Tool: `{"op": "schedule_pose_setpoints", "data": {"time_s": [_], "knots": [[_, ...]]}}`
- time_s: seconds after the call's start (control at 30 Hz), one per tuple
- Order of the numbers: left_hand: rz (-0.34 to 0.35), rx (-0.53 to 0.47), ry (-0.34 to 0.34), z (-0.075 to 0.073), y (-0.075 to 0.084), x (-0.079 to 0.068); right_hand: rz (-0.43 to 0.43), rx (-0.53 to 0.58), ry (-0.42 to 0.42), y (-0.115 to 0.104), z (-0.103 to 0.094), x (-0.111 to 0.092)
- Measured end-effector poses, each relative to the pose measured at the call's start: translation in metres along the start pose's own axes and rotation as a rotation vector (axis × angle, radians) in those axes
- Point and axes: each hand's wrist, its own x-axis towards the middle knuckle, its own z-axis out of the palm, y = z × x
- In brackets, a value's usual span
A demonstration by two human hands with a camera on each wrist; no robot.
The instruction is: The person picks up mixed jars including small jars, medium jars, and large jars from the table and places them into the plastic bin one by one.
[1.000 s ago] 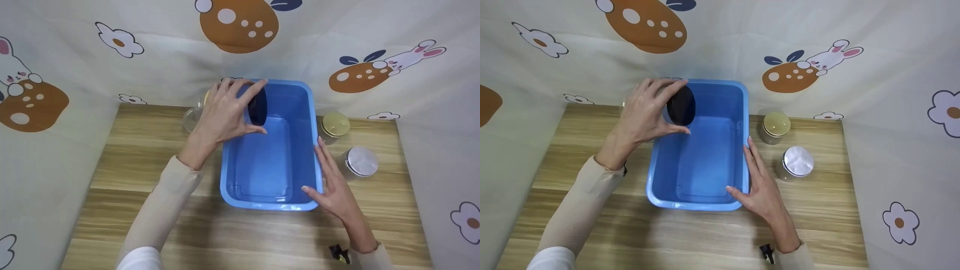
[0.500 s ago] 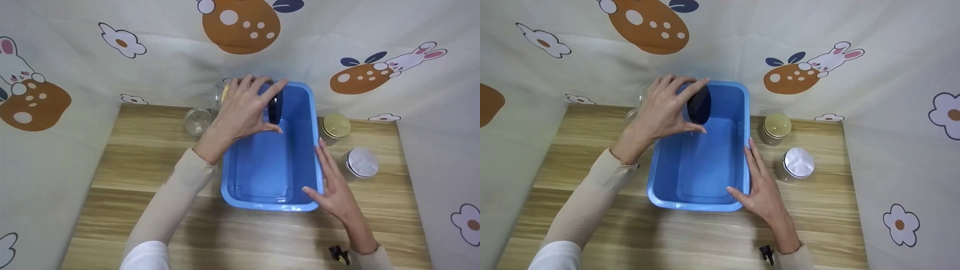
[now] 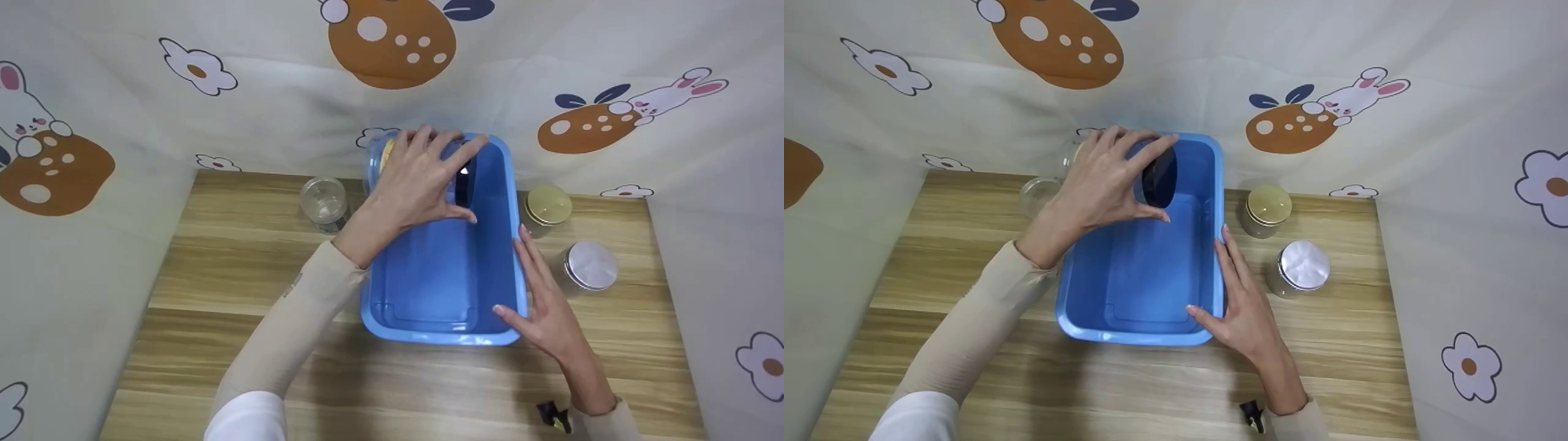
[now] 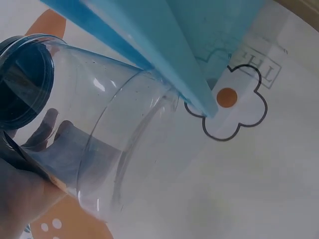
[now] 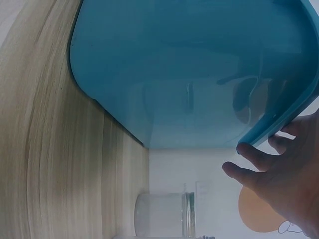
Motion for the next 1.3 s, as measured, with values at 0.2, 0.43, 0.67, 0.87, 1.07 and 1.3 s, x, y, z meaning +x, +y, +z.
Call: {"op": "schedule_pose_setpoints", "data": {"time_s": [0.2,0.43,0.67,0.87,1.07,1.3], "knots": [[0.004,-0.013,-0.068,0.013,0.006,0.005,0.010,-0.008,-0.009,0.000,-0.001,0.000],[0.005,-0.028,-0.104,0.024,0.009,0.004,0.000,-0.016,-0.009,0.000,-0.002,0.002],[0.001,-0.001,-0.158,0.025,0.013,0.009,0.002,-0.002,-0.008,-0.001,-0.001,0.001],[0.003,0.018,-0.207,0.025,0.017,0.016,0.016,-0.002,-0.016,-0.001,-0.001,0.000],[0.000,0.030,-0.243,0.022,0.019,0.023,0.008,0.008,-0.008,-0.001,-0.001,0.000],[-0.013,0.034,-0.257,0.016,0.025,0.034,-0.021,0.012,-0.002,0.000,0.000,0.001]]}}
